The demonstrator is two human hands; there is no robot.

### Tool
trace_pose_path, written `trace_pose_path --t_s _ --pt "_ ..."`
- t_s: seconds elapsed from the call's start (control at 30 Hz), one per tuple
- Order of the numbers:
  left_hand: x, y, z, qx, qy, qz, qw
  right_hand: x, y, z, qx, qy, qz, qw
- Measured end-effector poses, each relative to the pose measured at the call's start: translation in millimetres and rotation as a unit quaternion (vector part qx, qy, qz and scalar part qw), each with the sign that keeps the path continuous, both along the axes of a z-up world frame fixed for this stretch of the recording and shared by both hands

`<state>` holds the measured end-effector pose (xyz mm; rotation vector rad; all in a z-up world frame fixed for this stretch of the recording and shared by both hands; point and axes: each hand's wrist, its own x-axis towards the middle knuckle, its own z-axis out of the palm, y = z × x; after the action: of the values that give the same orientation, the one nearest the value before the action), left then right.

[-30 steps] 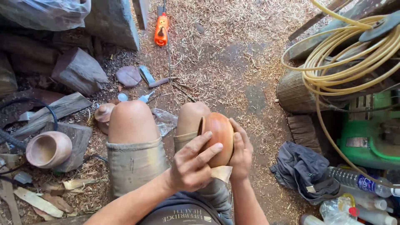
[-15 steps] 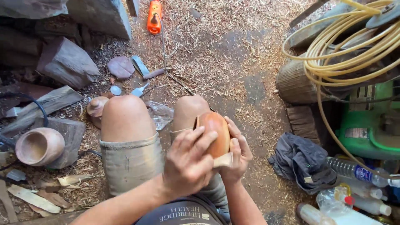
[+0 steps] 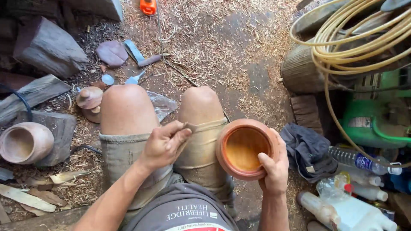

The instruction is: Sanding a small wooden bowl by hand to smooth its interior and exterior surfaces

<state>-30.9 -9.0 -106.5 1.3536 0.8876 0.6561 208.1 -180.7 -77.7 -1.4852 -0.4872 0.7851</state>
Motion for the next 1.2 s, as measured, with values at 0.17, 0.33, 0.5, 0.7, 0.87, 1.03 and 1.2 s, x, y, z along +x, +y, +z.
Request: trace_pose_path --t_s 0.17,0.33,0.5,0.7,0.87,1.03,1.2 --pt "-5 0 2 0.040 -0.111 -0.025 0.993 -35 33 14 0.084 0.024 0.005 0.996" --pt "-51 30 29 0.134 -0.070 0.078 0.985 -76 90 -10 0.099 0.004 0.111 0.989" --pt "-89 2 13 0.284 0.217 0.109 0.928 -117 132 -2 -0.011 -0.172 0.220 0.960" --pt "-97 -3 32 0.289 0.193 0.121 0.930 -101 146 -20 0.065 -0.349 0.249 0.901" --pt "-83 -5 3 0.268 0.208 0.129 0.932 -94 153 -17 -0.008 -0.338 0.243 0.909" --pt "-92 13 14 0.253 0.204 0.144 0.935 -104 155 -28 -0.025 -0.293 0.250 0.922" --pt "-85 -5 17 0.265 0.167 0.152 0.937 -108 153 -34 0.004 -0.249 0.213 0.945"
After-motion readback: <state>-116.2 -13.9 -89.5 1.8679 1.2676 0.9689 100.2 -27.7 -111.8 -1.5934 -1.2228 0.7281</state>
